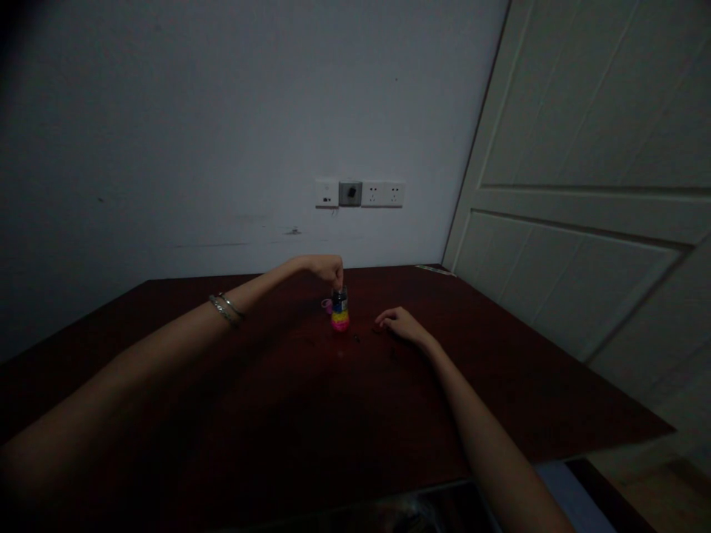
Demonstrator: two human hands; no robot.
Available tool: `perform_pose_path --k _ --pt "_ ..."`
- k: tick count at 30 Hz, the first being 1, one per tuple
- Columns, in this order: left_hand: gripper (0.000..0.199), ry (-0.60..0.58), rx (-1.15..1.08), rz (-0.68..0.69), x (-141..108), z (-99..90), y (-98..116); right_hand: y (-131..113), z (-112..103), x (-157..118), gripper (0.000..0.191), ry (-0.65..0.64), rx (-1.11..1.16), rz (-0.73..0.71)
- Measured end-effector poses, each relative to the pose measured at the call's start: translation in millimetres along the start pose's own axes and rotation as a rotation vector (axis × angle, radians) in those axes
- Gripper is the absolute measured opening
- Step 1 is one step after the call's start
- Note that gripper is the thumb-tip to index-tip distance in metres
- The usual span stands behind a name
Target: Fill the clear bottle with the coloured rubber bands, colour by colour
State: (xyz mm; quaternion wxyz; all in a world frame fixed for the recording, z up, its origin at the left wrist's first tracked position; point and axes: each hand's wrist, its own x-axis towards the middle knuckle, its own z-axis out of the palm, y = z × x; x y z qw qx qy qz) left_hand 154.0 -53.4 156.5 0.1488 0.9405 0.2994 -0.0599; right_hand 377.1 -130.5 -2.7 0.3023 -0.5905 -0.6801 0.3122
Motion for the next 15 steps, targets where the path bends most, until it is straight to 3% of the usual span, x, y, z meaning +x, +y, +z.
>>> perform_pose_path --k 15 --pt "0.023 0.032 0.001 0.055 -1.5 -6.4 -5.8 3.2 0.3 1.7 0.025 0.006 -0.009 -0.001"
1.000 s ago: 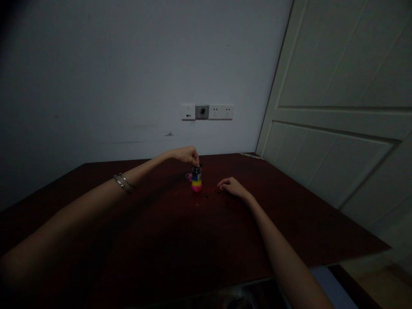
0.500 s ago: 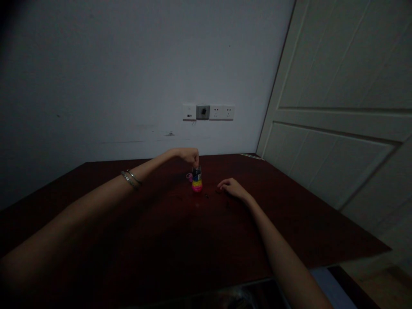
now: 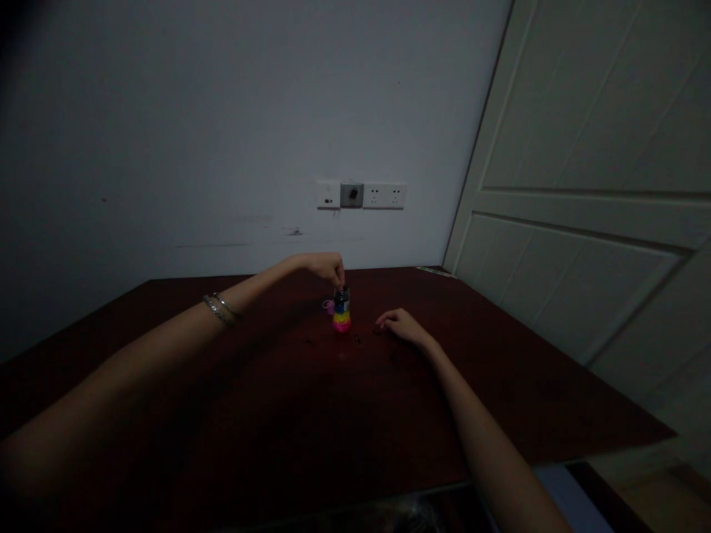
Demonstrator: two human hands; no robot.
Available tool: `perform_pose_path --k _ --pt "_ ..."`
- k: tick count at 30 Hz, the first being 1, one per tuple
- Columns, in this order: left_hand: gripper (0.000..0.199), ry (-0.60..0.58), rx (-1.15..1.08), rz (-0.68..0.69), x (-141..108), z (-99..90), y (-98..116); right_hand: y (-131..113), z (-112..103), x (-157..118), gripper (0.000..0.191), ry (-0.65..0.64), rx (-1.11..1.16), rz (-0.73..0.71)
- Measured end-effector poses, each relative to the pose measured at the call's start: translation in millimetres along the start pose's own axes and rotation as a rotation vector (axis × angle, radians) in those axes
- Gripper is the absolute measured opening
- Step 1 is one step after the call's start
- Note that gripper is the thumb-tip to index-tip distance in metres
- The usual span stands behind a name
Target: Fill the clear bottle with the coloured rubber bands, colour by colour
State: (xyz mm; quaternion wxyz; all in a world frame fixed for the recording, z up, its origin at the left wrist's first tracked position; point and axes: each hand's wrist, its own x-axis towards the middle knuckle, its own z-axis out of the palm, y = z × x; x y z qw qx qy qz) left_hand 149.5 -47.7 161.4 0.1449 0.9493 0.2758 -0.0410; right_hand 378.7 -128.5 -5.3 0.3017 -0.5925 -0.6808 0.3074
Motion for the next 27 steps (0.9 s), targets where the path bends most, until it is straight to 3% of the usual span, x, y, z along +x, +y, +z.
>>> perform_pose_path --k 13,20,27 --pt "0.025 0.027 -0.036 0.05 -11.0 -5.6 5.2 -6.8 -0.1 -4.2 0.026 0.01 -0.027 0.021" --pt "0.026 0.231 0.016 -0.021 -41.4 -4.8 24.1 -8.4 -5.6 -6.3 0.024 -0.031 -0.051 -0.014" --pt "0.016 -0.036 0.121 -0.096 -69.6 29.3 5.1 -20.6 -7.8 -15.7 0.028 -0.137 -0.087 -0.092"
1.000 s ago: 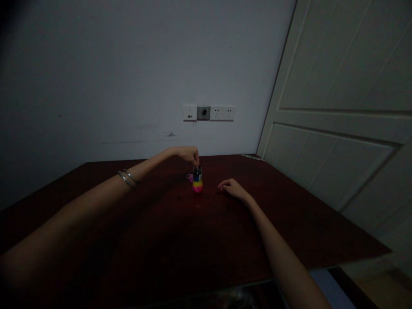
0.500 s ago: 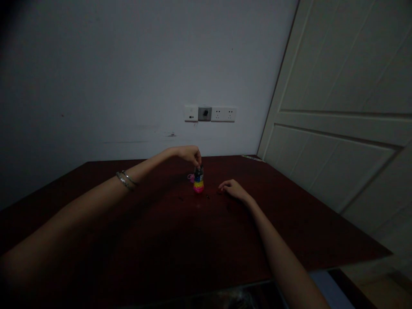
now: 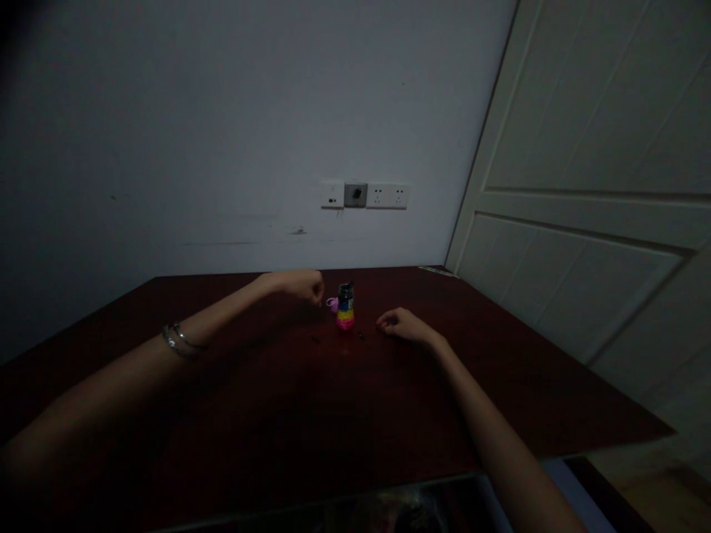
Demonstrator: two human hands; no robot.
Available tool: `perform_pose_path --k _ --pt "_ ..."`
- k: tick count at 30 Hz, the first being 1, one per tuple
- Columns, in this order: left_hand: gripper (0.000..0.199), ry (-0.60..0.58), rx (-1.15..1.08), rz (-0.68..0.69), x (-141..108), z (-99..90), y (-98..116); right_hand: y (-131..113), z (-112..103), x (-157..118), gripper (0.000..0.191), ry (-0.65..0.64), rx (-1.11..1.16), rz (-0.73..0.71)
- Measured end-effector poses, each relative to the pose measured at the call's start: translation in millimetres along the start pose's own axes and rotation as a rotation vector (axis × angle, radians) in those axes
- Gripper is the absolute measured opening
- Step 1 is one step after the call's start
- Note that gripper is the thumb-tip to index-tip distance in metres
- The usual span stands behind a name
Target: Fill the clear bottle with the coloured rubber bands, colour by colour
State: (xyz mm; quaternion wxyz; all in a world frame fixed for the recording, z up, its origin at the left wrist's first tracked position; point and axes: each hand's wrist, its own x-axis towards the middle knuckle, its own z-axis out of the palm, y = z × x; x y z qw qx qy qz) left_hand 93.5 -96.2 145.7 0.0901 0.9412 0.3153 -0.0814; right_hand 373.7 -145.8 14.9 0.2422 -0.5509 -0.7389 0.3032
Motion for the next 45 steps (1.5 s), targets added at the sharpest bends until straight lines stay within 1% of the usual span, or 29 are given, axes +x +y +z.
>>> perform_pose_path --k 2,5,8,11,13,15,18,22,26,29,32,35,37,39,42,45 --pt "0.017 -0.049 0.043 -0.038 -4.3 11.5 -4.3 -3.0 3.5 -0.3 0.028 0.015 -0.08 -0.016" --pt "0.02 -0.073 0.107 -0.075 -10.3 29.0 -3.5 -6.6 8.8 0.2 0.026 0.06 -0.184 -0.051" --pt "0.021 -0.061 0.155 -0.032 -14.5 46.7 0.1 -8.8 9.2 -1.5 0.024 0.083 -0.215 -0.075" --pt "0.02 -0.02 0.208 0.017 -17.3 61.9 0.8 -9.2 3.0 -9.5 0.025 0.099 -0.199 -0.074" --pt "0.02 0.005 0.244 0.037 -19.3 69.6 -0.5 -8.8 -2.3 -19.1 0.027 0.087 -0.181 -0.064" --pt "0.022 0.012 0.273 0.059 -21.5 75.8 -2.3 -8.5 -5.6 -31.4 0.028 0.044 -0.166 -0.043" --pt "0.025 0.018 0.305 0.097 -24.9 82.6 -4.5 -8.3 -4.3 -50.8 0.027 -0.002 -0.161 -0.018" --pt "0.024 0.038 0.301 0.105 -27.5 86.9 -4.3 -8.5 4.6 -68.7 0.025 0.046 -0.157 0.018" --pt "0.021 0.056 0.284 0.047 -27.0 87.6 -1.2 -10.9 10.2 -74.4 0.026 0.126 -0.167 0.049" --pt "0.019 0.07 0.316 0.044 -25.7 89.3 0.7 -13.8 11.2 -74.4 0.031 0.128 -0.192 0.065" --pt "0.019 0.081 0.333 0.049 -25.5 91.4 1.5 -15.2 11.7 -73.2 0.025 0.119 -0.212 0.06" --pt "0.02 0.108 0.319 0.038 -27.0 88.6 1.7 -14.9 12.3 -71.3 0.017 0.106 -0.231 0.063" --pt "0.02 0.147 0.297 0.01 -28.3 80.6 1.1 -14.6 12.6 -69.8 0.017 0.093 -0.236 0.056" --pt "0.021 0.208 0.258 -0.028 -28.9 66.7 -0.5 -14.7 12.6 -68.5 0.017 0.081 -0.236 0.026" --pt "0.023 0.361 0.161 -0.059 -26.2 38.6 -3.8 -15.1 11.8 -67.1 0.016 0.055 -0.245 -0.022" --pt "0.025 0.483 0.014 -0.028 -16.4 12.6 -4.3 -15.3 10.0 -65.7 0.017 0.011 -0.263 -0.047"
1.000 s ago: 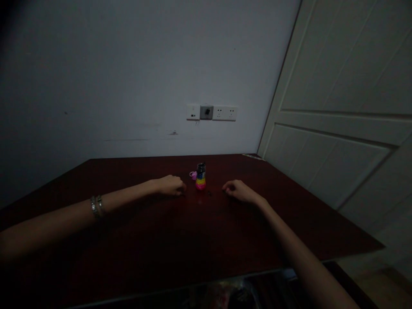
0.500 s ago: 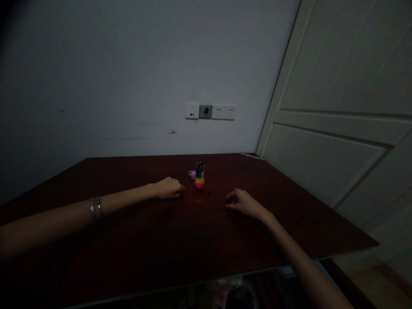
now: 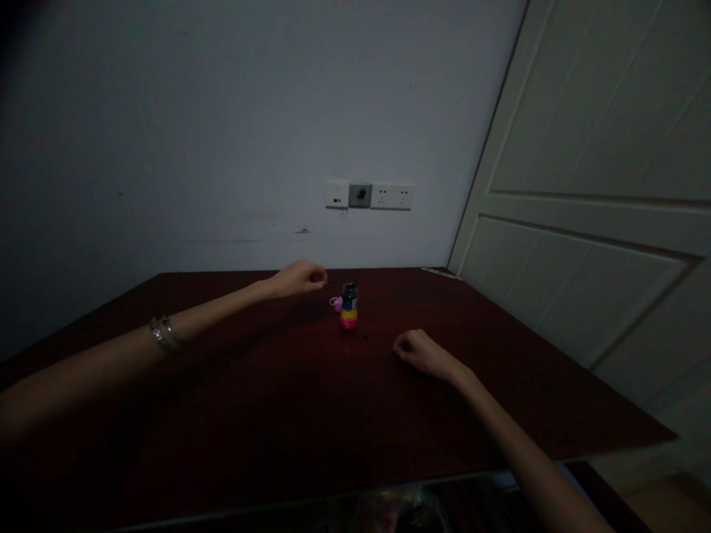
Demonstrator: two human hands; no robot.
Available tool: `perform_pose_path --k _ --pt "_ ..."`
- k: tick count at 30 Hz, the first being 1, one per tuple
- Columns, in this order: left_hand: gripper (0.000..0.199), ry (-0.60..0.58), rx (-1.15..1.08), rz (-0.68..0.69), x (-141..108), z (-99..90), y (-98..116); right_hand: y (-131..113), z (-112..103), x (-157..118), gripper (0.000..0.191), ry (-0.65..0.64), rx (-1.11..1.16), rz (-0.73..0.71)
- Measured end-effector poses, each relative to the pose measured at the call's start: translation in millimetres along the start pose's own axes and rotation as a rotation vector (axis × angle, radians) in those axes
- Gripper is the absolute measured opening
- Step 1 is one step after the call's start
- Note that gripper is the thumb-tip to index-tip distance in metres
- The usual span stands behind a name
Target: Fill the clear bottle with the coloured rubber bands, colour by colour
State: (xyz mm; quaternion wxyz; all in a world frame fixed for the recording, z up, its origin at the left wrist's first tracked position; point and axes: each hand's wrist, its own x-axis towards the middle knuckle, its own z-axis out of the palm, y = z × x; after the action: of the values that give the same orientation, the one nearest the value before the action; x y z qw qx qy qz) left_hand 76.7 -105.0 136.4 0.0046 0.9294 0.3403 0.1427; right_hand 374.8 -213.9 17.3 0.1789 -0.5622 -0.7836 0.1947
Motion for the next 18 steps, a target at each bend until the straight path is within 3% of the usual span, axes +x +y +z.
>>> perform_pose_path --k 3,7,12,18 --pt "0.023 0.031 -0.13 0.052 20.6 -5.6 5.9 -0.8 -3.6 3.0 0.019 -0.057 -0.01 -0.016" --pt "0.019 0.017 -0.227 0.086 41.4 2.1 17.1 -9.6 -15.0 9.8 0.022 -0.062 0.063 -0.024" --pt "0.017 -0.032 -0.285 0.051 55.1 12.4 22.3 -28.2 -40.1 23.1 0.025 0.098 0.153 -0.042" --pt "0.019 -0.024 -0.367 0.026 53.6 11.9 16.9 -46.7 -65.4 58.2 0.026 0.293 0.262 -0.125"
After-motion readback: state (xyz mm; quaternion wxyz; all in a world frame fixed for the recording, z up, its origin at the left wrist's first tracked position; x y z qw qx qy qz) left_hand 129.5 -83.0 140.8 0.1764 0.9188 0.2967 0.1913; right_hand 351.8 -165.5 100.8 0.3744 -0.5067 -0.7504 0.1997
